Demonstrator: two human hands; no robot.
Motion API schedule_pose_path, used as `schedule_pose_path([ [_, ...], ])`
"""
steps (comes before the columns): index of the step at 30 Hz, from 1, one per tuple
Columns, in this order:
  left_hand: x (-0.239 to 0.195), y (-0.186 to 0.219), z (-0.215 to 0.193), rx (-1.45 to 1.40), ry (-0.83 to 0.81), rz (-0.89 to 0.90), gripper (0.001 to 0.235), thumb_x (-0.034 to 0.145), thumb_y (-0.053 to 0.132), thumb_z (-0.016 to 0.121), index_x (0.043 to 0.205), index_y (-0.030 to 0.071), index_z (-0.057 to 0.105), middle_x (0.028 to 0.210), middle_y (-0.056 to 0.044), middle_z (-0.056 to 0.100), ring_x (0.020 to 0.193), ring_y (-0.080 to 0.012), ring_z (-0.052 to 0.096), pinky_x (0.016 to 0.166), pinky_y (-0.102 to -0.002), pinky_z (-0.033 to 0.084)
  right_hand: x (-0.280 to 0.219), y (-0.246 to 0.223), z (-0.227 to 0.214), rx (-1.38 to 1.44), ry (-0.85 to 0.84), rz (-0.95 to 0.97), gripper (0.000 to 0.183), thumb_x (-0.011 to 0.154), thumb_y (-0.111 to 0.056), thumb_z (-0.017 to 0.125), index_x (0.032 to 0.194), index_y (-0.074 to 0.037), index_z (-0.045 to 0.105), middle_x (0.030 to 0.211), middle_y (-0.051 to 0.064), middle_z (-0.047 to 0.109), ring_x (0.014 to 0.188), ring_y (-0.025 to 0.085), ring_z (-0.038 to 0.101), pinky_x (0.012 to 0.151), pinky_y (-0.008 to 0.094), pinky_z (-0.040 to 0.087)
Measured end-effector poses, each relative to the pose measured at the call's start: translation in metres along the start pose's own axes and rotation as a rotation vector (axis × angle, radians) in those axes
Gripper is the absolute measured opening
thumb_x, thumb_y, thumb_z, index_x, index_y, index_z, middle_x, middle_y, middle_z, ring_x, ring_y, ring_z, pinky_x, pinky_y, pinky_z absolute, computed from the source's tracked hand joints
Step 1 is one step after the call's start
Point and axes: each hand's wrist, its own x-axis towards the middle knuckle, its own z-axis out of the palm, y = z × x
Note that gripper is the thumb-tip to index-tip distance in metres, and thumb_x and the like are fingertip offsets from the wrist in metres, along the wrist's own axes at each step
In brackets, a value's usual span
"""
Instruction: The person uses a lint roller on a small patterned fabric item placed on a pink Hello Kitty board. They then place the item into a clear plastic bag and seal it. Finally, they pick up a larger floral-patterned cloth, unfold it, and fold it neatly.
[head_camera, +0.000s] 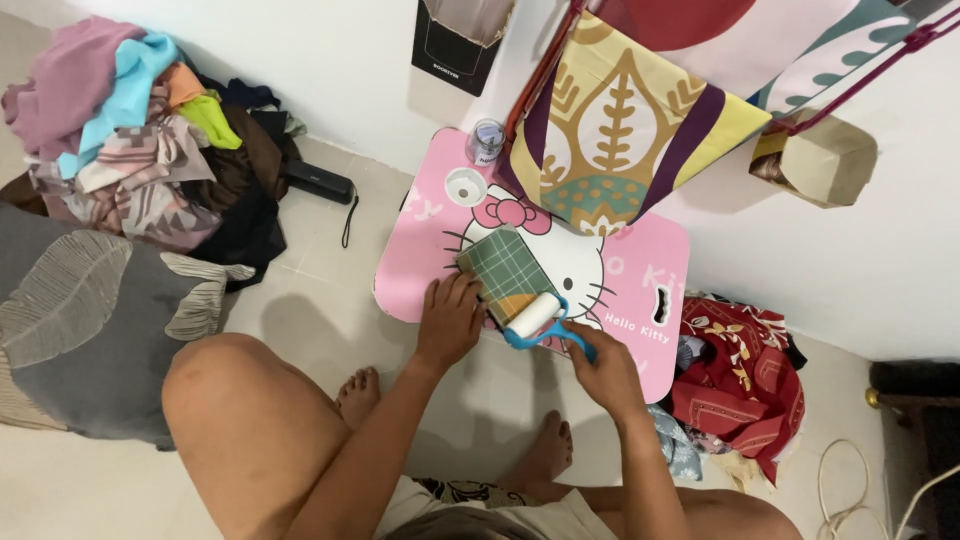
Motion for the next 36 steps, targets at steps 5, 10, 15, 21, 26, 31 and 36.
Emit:
schedule_pose_path([
  [5, 0.007, 0.005, -0.004, 0.036, 0.049, -0.012, 0.038, 0.103, 0.038, 0.055, 0.130, 0.011, 0.057, 0.144, -0.010, 0.051, 0.137, -0.0308, 0.046, 0.111, -0.054, 0.035, 0.031, -0.010, 0.010, 0.106, 0.097, -0.039, 0.032, 0.095, -0.022, 0.064, 0.125, -0.022, 0.074, 0.108, 0.018, 0.076, 0.101, 0.042, 0.070, 0.084, 0.050, 0.055],
  [10, 0.005, 0.003, 0.007, 0.104, 0.053, -0.036, 0.048, 0.096, 0.043, 0.063, 0.131, 0.011, 0.054, 0.147, -0.012, 0.050, 0.137, -0.0325, 0.046, 0.113, -0.053, 0.034, 0.082, -0.023, 0.045, 0.025, 0.108, -0.075, 0.033, 0.098, -0.029, 0.061, 0.129, -0.024, 0.071, 0.102, 0.018, 0.074, 0.096, 0.042, 0.071, 0.082, 0.053, 0.056],
  [15, 0.006, 0.002, 0.011, 0.092, 0.041, -0.082, 0.049, 0.093, 0.048, 0.063, 0.128, 0.014, 0.054, 0.148, -0.009, 0.050, 0.139, -0.0301, 0.045, 0.114, -0.052, 0.032, 0.125, -0.039, 0.055, -0.005, 0.076, -0.086, 0.033, 0.099, -0.027, 0.058, 0.130, -0.026, 0.069, 0.095, 0.017, 0.073, 0.093, 0.041, 0.072, 0.080, 0.052, 0.056],
  [21, 0.004, 0.000, 0.015, 0.077, 0.030, -0.094, 0.051, 0.092, 0.048, 0.063, 0.129, 0.014, 0.054, 0.150, -0.009, 0.048, 0.140, -0.0303, 0.045, 0.115, -0.052, 0.032, 0.095, -0.022, 0.030, -0.071, 0.039, -0.060, 0.031, 0.098, -0.029, 0.061, 0.128, -0.029, 0.070, 0.094, 0.017, 0.072, 0.094, 0.042, 0.072, 0.081, 0.054, 0.056],
  [26, 0.003, -0.001, 0.017, 0.092, 0.002, -0.109, 0.051, 0.093, 0.049, 0.062, 0.130, 0.016, 0.053, 0.153, -0.007, 0.046, 0.141, -0.0289, 0.043, 0.115, -0.051, 0.031, 0.034, 0.012, 0.008, -0.005, 0.076, 0.035, 0.033, 0.095, -0.027, 0.064, 0.126, -0.027, 0.073, 0.094, 0.019, 0.073, 0.092, 0.042, 0.071, 0.079, 0.051, 0.056],
  [31, 0.006, 0.001, 0.008, 0.055, -0.005, -0.101, 0.048, 0.095, 0.047, 0.060, 0.130, 0.015, 0.053, 0.151, -0.007, 0.046, 0.140, -0.0302, 0.043, 0.114, -0.052, 0.032, -0.005, 0.036, -0.001, -0.013, 0.133, 0.114, 0.030, 0.094, -0.026, 0.066, 0.122, -0.029, 0.077, 0.089, 0.016, 0.074, 0.084, 0.037, 0.072, 0.073, 0.047, 0.055],
  [36, 0.024, -0.006, -0.004, 0.033, 0.080, -0.119, 0.042, 0.099, 0.035, 0.060, 0.133, 0.011, 0.056, 0.145, -0.010, 0.050, 0.139, -0.0324, 0.045, 0.110, -0.055, 0.033, -0.015, 0.061, 0.013, 0.382, 0.311, 0.192, 0.032, 0.096, -0.014, 0.066, 0.127, -0.018, 0.074, 0.072, 0.011, 0.069, 0.057, 0.018, 0.055, 0.056, 0.031, 0.045],
])
